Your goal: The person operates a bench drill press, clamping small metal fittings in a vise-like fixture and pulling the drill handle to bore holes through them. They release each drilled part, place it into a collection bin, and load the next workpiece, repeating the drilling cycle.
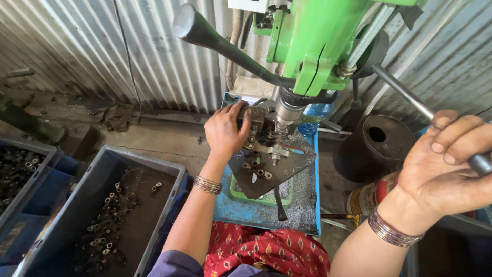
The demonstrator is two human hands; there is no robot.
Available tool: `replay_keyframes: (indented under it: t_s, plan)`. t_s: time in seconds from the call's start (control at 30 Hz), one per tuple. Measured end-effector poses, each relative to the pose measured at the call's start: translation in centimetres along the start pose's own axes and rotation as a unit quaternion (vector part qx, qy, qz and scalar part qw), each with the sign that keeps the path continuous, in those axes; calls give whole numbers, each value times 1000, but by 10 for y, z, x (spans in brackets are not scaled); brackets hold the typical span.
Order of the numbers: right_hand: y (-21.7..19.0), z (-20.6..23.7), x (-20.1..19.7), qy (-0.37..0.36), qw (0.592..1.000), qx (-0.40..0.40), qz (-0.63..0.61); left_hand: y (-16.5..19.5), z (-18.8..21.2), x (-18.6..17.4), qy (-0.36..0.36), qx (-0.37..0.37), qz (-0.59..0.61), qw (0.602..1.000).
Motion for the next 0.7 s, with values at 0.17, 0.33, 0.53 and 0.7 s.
replay_keyframes:
  t_s: [0.17,0.33,0.53,0.7]
  plan:
    - [1,-1,2,1,1000,-1,-1,0,0,-1,-3,0,-9,1000]
    - [0,0,3,0,1000,-6,-2,1,0,-2,-1,3,-5,1000]
    - [0,-2,6,2,1000,-9,-1,5,-3,-5,-4,-5,-5,1000]
    - [1,-3,7,3,1000,-11,-3,6,-5,-8,8,2,4,1000]
Point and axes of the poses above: each hand's wrist, its own z-axis away from the middle knuckle, its own x-axis out of the palm, y = z × x, the point moved 6 cm from there along -z, towards the middle knuckle, and after that the axes turned 3 degrees about -z, right-handed, at the moved point
